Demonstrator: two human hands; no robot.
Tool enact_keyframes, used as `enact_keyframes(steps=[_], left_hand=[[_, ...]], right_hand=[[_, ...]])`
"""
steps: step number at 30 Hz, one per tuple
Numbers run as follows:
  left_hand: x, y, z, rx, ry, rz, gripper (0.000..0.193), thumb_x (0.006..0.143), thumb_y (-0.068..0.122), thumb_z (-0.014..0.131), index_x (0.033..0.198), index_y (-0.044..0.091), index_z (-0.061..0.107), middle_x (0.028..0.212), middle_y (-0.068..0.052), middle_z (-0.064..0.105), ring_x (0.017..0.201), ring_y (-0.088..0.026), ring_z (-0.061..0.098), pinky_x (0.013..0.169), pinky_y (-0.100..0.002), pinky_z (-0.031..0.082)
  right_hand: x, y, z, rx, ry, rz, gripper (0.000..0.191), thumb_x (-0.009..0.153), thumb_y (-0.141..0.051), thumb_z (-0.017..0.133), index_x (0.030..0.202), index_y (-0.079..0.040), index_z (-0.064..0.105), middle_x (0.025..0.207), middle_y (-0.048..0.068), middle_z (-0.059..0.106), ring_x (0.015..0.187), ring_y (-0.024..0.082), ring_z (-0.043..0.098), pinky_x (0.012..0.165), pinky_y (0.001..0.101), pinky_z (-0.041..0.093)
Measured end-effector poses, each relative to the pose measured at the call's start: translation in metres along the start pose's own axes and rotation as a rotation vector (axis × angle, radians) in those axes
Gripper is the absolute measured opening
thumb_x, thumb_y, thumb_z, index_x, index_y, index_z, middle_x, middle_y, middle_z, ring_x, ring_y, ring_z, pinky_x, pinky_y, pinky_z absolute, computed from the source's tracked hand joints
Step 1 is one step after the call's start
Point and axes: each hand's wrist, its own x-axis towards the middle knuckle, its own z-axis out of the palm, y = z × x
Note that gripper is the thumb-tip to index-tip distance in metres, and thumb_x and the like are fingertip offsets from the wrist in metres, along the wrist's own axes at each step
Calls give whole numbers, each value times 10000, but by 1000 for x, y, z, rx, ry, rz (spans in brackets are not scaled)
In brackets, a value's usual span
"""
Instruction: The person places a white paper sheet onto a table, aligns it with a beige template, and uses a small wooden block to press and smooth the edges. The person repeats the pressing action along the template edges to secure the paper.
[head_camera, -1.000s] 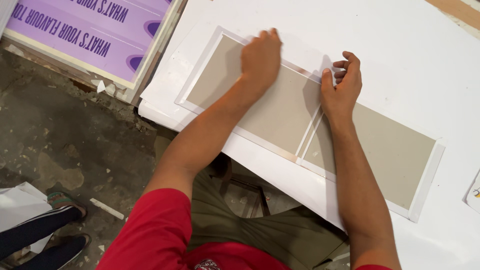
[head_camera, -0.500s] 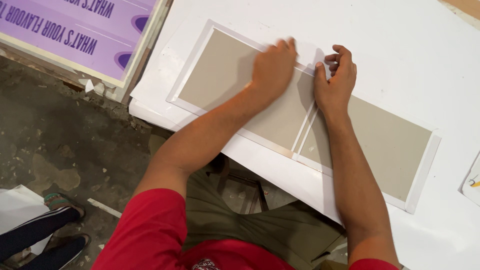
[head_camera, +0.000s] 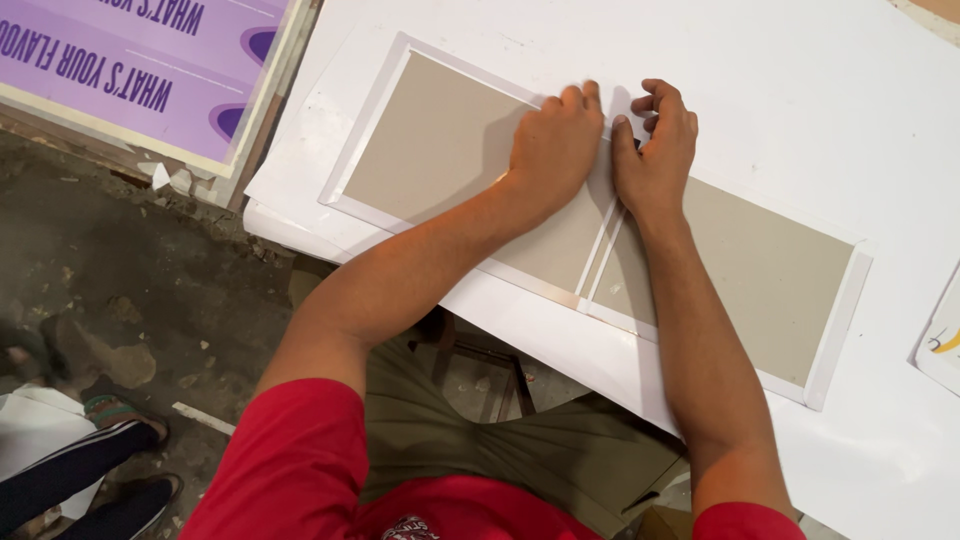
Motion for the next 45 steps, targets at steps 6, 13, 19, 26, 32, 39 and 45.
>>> enact_keyframes(steps=[6,13,19,26,32,39,45], left_hand=[[25,-49,9,100,-1,-230,421,792,57,742,1195,14,626,869,-67,667,715,-172,692,493,-292,549],[26,-62,7,158,-146,-240,610,713,3,770,1295,-36,594,844,-68,655,668,-129,675,410,-254,531],[12,-24,-4,65,45,-31,538,769,92,767,1267,-34,606,886,-78,663,755,-182,704,531,-299,560],[11,-19,-4,-119,8,-34,370,932,271,693,1189,15,620,880,-74,669,762,-200,709,535,-322,557],[18,-44,-3,-99,-66,-168,381,978,247,668,1239,-21,596,928,-99,669,784,-206,712,541,-321,565],[2,-9,-15,-186,-109,24,396,916,182,660,1260,-4,597,963,-96,675,854,-223,715,598,-337,574],[4,-13,-11,-209,-100,-15,393,962,238,641,1292,28,603,962,-95,681,838,-230,712,597,-355,563]], right_hand=[[0,-2,0,6,-5,29,421,975,-100,682,1369,-47,546,1184,79,655,1057,237,492,916,399,476],[0,-7,-2,22,-9,59,427,967,-113,682,1368,-48,549,1182,76,654,1087,247,496,872,388,486],[0,-3,0,-35,9,-26,422,967,-82,699,1361,-32,554,1185,91,655,1100,260,514,892,388,490],[-1,2,1,-39,8,-43,403,965,-73,704,1342,-27,571,1184,95,657,1079,264,514,896,396,491],[-3,3,1,-39,12,-58,394,971,-69,714,1338,-20,579,1203,112,661,1097,283,509,901,400,488],[-1,5,3,-56,36,-106,351,975,-66,718,1302,-20,597,1192,121,650,1089,288,523,930,411,485],[-2,5,2,-41,27,-111,321,972,-58,719,1274,-29,614,1190,120,650,1082,290,531,932,410,484]])
